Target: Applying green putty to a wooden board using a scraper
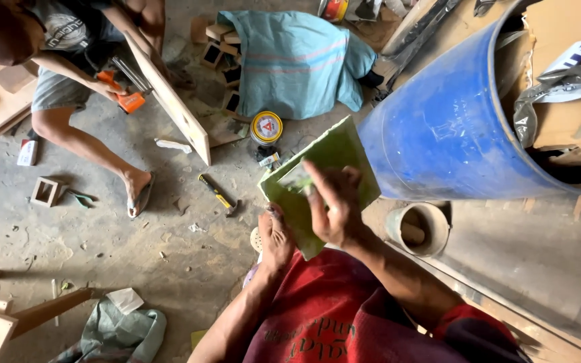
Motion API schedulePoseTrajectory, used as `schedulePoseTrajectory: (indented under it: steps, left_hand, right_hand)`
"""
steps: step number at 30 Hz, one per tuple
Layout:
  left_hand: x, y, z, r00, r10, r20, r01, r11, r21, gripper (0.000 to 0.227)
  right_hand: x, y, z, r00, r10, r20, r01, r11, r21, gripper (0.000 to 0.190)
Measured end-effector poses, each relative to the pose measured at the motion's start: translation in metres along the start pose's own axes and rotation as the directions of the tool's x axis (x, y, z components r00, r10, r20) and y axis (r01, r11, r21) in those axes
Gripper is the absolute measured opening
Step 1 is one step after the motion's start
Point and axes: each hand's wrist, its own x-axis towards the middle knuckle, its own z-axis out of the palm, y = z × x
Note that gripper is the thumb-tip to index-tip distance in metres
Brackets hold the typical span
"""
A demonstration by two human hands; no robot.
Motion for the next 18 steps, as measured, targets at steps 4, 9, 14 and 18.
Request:
schedulePoseTrajectory:
  steps: [4,9,14,18]
  left_hand:
    - [-0.001,0.006,-0.006,0.991,-0.120,-0.064,0.084,0.912,-0.402,0.060]
    - [-0.009,-0.011,-0.005,1.000,0.004,-0.009,-0.005,0.998,-0.065,0.041]
    - [-0.009,-0.021,0.002,0.970,-0.229,-0.086,0.164,0.871,-0.462,0.056]
    - [0.004,0.008,-0.006,0.957,-0.270,-0.101,0.180,0.834,-0.522,0.053]
  right_hand:
    - [0.021,-0.004,-0.006,0.983,0.105,-0.153,-0.085,0.988,0.131,0.040]
    - [0.030,0.000,-0.003,0.966,0.123,-0.226,-0.083,0.980,0.180,0.040]
    - [0.019,0.012,-0.003,0.996,-0.015,-0.091,0.024,0.995,0.100,0.042]
    - [0.031,0.014,-0.009,0.995,-0.009,-0.102,0.004,0.999,-0.047,0.042]
